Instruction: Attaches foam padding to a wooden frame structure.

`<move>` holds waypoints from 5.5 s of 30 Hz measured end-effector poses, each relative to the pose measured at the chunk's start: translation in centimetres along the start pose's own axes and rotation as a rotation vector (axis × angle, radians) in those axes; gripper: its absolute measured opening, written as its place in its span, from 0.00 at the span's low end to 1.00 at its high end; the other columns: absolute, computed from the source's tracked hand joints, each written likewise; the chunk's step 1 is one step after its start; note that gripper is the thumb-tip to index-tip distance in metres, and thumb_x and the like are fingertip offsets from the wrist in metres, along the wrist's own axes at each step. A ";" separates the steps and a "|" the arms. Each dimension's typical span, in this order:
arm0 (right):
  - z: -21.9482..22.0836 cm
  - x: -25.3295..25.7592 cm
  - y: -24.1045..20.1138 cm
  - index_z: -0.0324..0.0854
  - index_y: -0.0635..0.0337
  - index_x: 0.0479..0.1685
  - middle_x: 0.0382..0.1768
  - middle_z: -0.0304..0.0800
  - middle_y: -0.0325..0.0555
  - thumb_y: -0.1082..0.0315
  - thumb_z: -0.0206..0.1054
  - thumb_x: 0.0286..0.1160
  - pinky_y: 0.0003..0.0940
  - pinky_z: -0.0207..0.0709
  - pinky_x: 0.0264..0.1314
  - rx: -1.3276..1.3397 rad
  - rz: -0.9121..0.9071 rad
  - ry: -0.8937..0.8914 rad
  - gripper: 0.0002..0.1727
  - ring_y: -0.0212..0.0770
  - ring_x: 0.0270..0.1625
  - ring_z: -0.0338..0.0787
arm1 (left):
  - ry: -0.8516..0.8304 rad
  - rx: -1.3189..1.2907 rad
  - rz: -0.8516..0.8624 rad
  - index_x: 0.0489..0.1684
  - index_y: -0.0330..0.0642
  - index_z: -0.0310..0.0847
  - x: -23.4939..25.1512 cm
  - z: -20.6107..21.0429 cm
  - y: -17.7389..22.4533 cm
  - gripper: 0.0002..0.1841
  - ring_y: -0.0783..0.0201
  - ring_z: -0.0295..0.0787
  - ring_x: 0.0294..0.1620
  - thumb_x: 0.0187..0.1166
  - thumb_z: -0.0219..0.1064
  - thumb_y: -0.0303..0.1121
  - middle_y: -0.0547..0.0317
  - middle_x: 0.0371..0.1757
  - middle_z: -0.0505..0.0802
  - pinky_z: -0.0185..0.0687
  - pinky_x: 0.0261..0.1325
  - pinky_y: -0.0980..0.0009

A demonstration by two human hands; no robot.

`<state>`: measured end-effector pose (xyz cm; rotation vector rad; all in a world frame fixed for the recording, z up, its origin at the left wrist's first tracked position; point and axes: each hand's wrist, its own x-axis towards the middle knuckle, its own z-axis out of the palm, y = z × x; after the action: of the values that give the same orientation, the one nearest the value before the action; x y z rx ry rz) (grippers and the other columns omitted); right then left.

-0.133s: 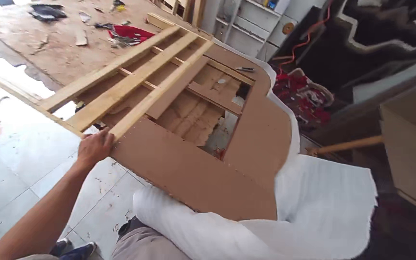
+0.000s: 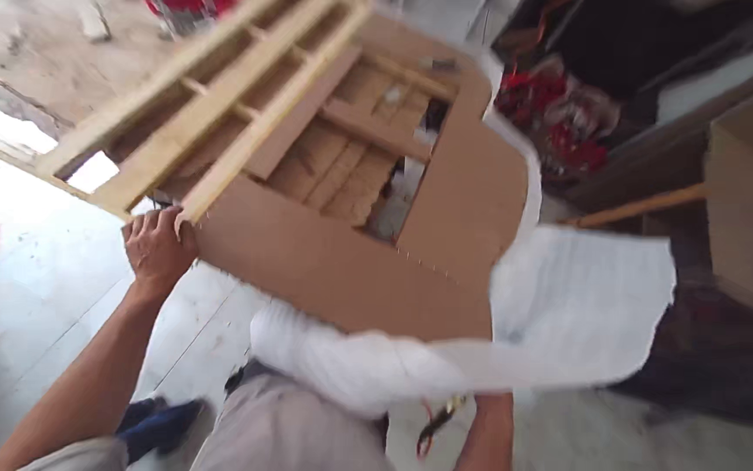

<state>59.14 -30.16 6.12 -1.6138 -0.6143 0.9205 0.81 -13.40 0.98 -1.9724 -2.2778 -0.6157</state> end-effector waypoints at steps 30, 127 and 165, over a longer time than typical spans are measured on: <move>-4.7 -23.3 19.1 0.74 0.70 0.65 0.39 0.91 0.49 0.74 0.71 0.69 0.34 0.90 0.44 -0.137 0.134 0.194 0.23 0.38 0.37 0.92 | -1.242 -0.666 0.469 0.91 0.37 0.59 -17.4 15.9 17.4 0.46 0.40 0.53 0.94 0.76 0.71 0.54 0.36 0.91 0.65 0.42 0.94 0.40; 4.0 -7.0 29.1 0.79 0.39 0.26 0.22 0.82 0.17 0.58 0.73 0.45 0.13 0.74 0.23 0.145 -0.546 0.249 0.09 0.10 0.26 0.82 | -1.178 1.949 2.033 0.32 0.39 0.83 -14.6 7.4 26.0 0.19 0.50 0.87 0.34 0.79 0.59 0.47 0.51 0.27 0.88 0.76 0.61 0.45; 21.8 -15.7 30.3 0.95 0.50 0.46 0.29 0.93 0.40 0.50 0.66 0.60 0.41 0.74 0.26 0.050 -0.530 0.694 0.21 0.37 0.30 0.89 | -1.128 1.900 2.118 0.28 0.42 0.82 -12.7 7.0 22.6 0.22 0.50 0.86 0.29 0.85 0.53 0.47 0.52 0.22 0.86 0.77 0.58 0.42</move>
<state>29.97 -37.64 -20.99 -1.4884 -0.4759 -0.0292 26.22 -20.70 -3.62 -1.5966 0.7490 1.9186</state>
